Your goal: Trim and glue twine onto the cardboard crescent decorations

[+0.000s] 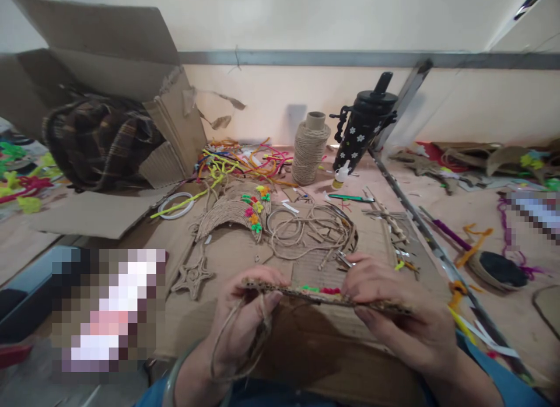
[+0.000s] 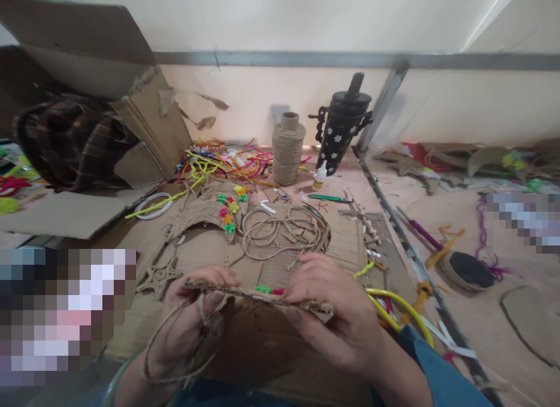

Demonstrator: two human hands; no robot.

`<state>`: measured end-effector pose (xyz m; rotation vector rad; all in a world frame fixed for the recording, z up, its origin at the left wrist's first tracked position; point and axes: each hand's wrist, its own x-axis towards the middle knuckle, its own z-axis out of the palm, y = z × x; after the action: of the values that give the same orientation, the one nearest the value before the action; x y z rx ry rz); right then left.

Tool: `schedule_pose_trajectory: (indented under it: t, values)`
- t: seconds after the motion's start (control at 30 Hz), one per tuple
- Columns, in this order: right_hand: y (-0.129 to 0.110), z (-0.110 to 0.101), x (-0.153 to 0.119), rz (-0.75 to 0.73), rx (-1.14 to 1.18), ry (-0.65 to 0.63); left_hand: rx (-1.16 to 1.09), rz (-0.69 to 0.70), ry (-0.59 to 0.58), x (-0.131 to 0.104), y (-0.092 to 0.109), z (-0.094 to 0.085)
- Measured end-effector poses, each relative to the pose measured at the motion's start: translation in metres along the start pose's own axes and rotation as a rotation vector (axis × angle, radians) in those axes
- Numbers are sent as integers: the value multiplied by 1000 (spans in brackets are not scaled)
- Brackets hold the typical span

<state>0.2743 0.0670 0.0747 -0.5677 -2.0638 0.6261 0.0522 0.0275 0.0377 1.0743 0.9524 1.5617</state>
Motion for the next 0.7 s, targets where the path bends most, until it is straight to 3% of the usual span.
schedule_pose_trajectory:
  t: [0.23,0.4,0.53,0.7]
  values:
    - [-5,-4,-2,-75,-96,25,63,-84,52,2,1,2]
    - [-7,-10,-9,-121,-203,19,14,-8,-74,2,0,-1]
    - [-6,-12,-19,-75,-186,18,-11,-48,-181,3,5,-1]
    - [-10,-11,-25,30,-140,44,40,-143,-219,1,8,0]
